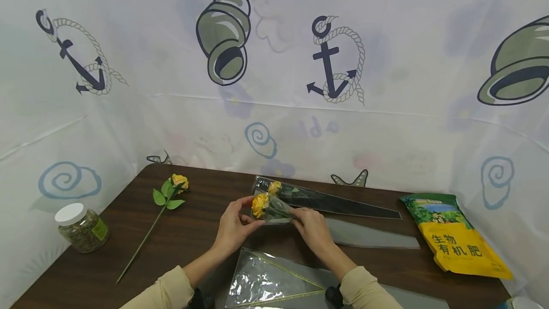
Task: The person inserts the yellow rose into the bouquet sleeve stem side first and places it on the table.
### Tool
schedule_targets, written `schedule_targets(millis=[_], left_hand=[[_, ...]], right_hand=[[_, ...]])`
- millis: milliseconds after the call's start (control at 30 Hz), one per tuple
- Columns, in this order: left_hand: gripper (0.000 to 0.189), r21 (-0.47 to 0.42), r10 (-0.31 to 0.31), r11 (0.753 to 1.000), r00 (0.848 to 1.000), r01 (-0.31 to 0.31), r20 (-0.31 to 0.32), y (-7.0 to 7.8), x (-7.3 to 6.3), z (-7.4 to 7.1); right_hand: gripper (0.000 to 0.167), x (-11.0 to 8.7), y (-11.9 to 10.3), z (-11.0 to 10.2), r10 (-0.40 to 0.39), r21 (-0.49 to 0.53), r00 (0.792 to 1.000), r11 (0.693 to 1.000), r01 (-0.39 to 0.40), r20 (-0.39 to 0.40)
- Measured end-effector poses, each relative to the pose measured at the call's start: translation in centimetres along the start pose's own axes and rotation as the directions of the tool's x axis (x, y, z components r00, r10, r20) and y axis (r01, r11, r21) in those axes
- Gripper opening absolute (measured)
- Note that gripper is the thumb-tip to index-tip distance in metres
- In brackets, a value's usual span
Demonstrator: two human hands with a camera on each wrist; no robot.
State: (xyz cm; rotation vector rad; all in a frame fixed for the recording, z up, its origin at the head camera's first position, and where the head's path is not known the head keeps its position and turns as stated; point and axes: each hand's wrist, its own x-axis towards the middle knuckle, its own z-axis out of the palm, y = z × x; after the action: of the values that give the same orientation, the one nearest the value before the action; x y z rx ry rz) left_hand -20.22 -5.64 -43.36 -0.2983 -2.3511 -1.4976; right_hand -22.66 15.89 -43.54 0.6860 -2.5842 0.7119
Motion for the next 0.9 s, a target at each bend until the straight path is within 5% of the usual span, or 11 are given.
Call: schedule_targets(millis=[567,900], left_hand=[[0.05,0.06,0.054,0.996,0.98,-0.067,0.191,0.54,0.35,-0.38],[0.044,0.037,-0.016,0.999,0.97,0.007,0.244,0.42,0.17,-0.06]], right_hand=[[0.031,-0.16,-0.26,-0.15,-0.007,-0.015,0.999,1.0,0.006,-0.035],[0.032,-0.14,-0.29,0.01,-0.008,-0.024,0.999,1.0,0.007,-0.047]])
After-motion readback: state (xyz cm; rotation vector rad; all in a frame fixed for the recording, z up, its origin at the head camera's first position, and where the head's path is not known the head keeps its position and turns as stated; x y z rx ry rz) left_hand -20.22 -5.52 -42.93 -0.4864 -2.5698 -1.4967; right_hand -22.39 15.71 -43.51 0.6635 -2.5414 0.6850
